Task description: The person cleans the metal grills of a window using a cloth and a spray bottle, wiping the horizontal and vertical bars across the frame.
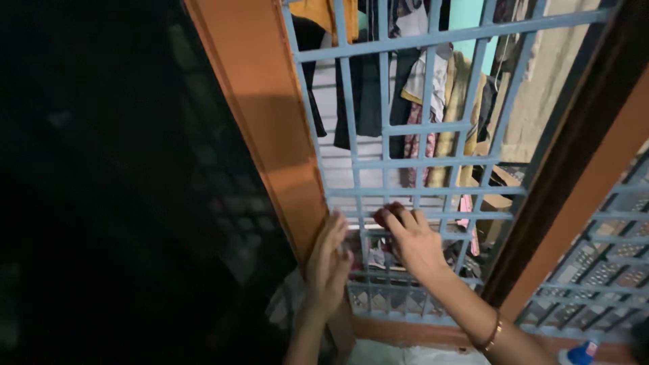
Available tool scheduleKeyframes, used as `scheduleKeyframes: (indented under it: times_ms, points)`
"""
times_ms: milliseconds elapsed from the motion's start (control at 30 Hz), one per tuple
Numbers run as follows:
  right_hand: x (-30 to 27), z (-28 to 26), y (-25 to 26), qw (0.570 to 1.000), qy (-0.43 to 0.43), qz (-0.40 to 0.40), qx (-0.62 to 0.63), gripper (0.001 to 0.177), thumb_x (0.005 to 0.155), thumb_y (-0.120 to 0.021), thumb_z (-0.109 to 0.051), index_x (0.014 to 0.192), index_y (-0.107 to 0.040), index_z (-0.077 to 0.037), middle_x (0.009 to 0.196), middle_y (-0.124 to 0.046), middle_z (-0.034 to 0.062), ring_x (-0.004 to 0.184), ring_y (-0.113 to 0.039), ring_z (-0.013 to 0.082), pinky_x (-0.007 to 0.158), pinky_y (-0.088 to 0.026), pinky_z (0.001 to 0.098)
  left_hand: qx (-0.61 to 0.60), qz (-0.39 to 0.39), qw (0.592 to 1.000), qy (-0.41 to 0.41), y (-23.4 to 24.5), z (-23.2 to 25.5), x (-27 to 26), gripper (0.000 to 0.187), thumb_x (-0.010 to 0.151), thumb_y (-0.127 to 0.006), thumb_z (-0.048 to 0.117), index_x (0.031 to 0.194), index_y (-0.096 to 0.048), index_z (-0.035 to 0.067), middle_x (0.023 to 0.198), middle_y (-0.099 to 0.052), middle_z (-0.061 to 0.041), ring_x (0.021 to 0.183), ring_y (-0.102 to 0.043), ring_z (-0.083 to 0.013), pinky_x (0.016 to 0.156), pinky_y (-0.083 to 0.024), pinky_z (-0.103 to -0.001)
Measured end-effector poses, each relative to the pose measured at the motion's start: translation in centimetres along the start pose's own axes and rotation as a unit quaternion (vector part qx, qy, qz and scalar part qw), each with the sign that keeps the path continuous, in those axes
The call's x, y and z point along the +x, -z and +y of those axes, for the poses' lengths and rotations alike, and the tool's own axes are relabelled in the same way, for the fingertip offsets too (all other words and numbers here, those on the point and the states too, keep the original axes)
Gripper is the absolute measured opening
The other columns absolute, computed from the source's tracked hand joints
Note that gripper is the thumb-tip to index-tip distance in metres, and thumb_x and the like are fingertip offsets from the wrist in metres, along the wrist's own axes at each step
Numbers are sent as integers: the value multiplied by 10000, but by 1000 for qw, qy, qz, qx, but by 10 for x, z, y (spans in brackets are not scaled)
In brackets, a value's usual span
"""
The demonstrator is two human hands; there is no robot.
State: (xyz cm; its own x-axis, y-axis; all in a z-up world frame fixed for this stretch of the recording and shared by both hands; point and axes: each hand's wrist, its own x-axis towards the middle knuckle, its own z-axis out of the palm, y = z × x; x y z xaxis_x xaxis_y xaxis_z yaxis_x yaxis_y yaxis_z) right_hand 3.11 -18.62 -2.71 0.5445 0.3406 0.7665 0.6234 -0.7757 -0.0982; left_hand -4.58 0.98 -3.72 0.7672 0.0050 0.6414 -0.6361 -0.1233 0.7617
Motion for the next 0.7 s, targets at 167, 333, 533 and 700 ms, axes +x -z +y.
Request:
scheduleKeyframes:
  times_ms: [167, 333, 533, 700]
  points:
    - [11, -14, -32, 1000, 8, -16, 16, 640, 653, -758, -112, 1275, -618, -167, 1112, -627, 61, 1035, -599, 301, 686, -586, 405, 440, 154, 815, -345, 8, 23, -23, 206, 1021, -676, 53, 1191, -608, 148, 1268, -622, -51, 1237, -618, -307, 1110, -508, -442]
    - [31, -40, -56, 999, 39, -16, 1, 578, 740, -763, -130, 1296, -603, -117, 1034, -596, 68, 1033, -608, 288, 671, -582, 405, 427, 159, 851, -262, -12, 9, -1, 312, 915, -579, -7, 1194, -672, 96, 1328, -640, -129, 1248, -630, -370, 1076, -473, -522]
    - [26, -36, -22, 999, -4, -4, 42, 520, 644, -766, -177, 1155, -673, -165, 1004, -617, 61, 918, -609, 304, 607, -566, 449, 401, 148, 831, -356, 4, -20, 3, 239, 1019, -545, -6, 1214, -658, 72, 1336, -618, -135, 1235, -649, -348, 1089, -515, -495]
    - [42, -53, -63, 1000, 13, 12, 20, 387, 763, -738, -123, 1141, -660, -140, 1004, -603, 50, 973, -631, 285, 616, -575, 404, 356, 163, 827, -403, 8, -28, 3, 245, 975, -550, -36, 1169, -648, 77, 1305, -623, -139, 1185, -657, -349, 1068, -532, -507]
